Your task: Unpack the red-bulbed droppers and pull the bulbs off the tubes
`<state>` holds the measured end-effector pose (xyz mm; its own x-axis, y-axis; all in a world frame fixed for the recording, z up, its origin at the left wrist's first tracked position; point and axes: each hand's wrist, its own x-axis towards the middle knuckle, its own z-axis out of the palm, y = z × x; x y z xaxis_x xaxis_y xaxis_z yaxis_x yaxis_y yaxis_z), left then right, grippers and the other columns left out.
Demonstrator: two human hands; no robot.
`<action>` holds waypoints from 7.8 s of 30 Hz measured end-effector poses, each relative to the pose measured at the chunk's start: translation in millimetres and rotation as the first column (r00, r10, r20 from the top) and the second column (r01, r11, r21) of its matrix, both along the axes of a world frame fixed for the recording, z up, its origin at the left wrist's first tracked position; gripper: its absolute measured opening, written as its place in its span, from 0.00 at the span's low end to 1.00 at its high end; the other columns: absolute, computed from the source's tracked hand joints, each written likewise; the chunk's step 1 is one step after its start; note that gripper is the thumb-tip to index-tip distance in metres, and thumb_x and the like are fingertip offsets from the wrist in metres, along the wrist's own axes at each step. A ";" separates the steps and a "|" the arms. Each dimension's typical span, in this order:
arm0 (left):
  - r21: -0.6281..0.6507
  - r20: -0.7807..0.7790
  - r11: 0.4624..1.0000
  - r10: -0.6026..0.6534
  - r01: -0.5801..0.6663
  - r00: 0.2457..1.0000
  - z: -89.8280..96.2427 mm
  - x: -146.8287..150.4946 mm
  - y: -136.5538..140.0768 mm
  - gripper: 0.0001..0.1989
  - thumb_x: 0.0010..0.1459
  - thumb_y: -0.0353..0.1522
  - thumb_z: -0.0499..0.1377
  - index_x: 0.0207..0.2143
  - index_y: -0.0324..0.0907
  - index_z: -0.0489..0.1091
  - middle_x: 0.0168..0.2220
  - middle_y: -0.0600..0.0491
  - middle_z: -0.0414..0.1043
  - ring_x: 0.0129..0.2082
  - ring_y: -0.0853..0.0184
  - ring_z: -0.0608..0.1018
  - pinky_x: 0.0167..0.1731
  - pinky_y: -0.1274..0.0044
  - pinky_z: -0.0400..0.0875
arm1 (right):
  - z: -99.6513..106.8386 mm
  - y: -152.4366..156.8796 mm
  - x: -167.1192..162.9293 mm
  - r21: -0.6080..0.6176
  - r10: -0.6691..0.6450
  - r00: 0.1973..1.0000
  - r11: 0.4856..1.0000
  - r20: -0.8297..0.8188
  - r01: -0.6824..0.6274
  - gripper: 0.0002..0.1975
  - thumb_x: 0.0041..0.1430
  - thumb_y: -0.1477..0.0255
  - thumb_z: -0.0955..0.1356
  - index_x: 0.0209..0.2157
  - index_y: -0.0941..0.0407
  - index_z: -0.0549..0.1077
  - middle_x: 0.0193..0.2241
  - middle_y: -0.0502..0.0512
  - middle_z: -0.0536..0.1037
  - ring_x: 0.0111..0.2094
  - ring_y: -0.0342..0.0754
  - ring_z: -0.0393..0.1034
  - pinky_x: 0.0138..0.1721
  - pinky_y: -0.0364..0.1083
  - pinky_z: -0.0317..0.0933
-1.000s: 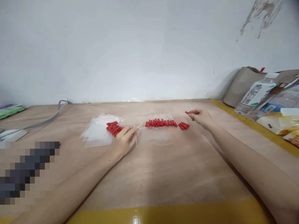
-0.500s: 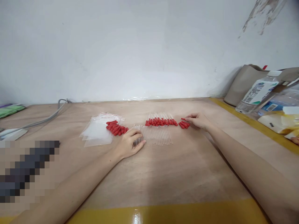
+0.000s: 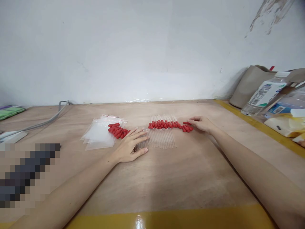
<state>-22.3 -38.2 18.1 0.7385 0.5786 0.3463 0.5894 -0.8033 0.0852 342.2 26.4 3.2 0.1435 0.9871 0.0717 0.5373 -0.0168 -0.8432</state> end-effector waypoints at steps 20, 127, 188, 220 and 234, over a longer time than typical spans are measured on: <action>0.004 0.072 0.997 0.072 -0.072 0.995 -4.1 2.8 -2.7 0.22 0.57 0.40 0.52 0.53 0.46 0.61 0.54 0.46 0.60 0.55 0.56 0.61 0.51 0.60 0.56 | 16.1 -16.2 -40.2 0.297 -0.098 0.860 0.953 0.500 -0.064 0.16 0.43 0.53 0.67 0.23 0.51 0.76 0.29 0.54 0.74 0.37 0.52 0.65 0.38 0.51 0.54; 0.382 0.073 0.923 0.014 -0.041 0.997 -1.0 27.3 9.8 0.14 0.56 0.22 0.46 0.43 0.37 0.62 0.34 0.48 0.68 0.35 0.63 0.72 0.36 0.72 0.69 | 11.8 -4.3 -10.6 0.232 -0.067 0.992 0.968 -0.110 0.091 0.13 0.43 0.65 0.69 0.29 0.60 0.72 0.21 0.53 0.71 0.22 0.42 0.64 0.25 0.43 0.61; 0.363 0.317 0.922 0.015 -0.136 0.948 -0.8 11.6 -10.6 0.22 0.56 0.29 0.54 0.54 0.41 0.58 0.55 0.44 0.58 0.57 0.57 0.60 0.53 0.63 0.60 | 4.1 -83.5 -78.8 0.628 0.036 0.859 0.667 0.510 -0.401 0.08 0.56 0.74 0.62 0.37 0.55 0.70 0.30 0.53 0.74 0.36 0.47 0.65 0.43 0.51 0.49; 0.278 0.172 0.941 -0.246 0.193 0.954 -4.6 36.1 -34.3 0.07 0.57 0.24 0.51 0.35 0.38 0.67 0.33 0.52 0.75 0.48 0.66 0.72 0.59 0.61 0.48 | 3.0 -105.9 -104.7 0.611 0.030 0.660 0.349 0.751 -0.711 0.05 0.57 0.71 0.64 0.35 0.55 0.71 0.33 0.48 0.78 0.35 0.41 0.67 0.41 0.48 0.50; 0.287 0.217 0.940 -0.253 0.186 0.943 -8.1 23.1 -30.2 0.08 0.57 0.24 0.51 0.37 0.39 0.68 0.37 0.50 0.74 0.46 0.64 0.73 0.54 0.62 0.60 | 1.1 -106.1 -78.7 0.632 -0.098 0.632 0.265 0.769 -0.728 0.08 0.56 0.74 0.66 0.39 0.54 0.71 0.36 0.48 0.78 0.41 0.42 0.68 0.43 0.48 0.52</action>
<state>0.8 -68.4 10.0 0.7083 0.2771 0.6492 0.3826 -0.9236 -0.0232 263.5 -79.8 4.3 -0.6469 0.1789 0.7413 0.5760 0.7516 0.3213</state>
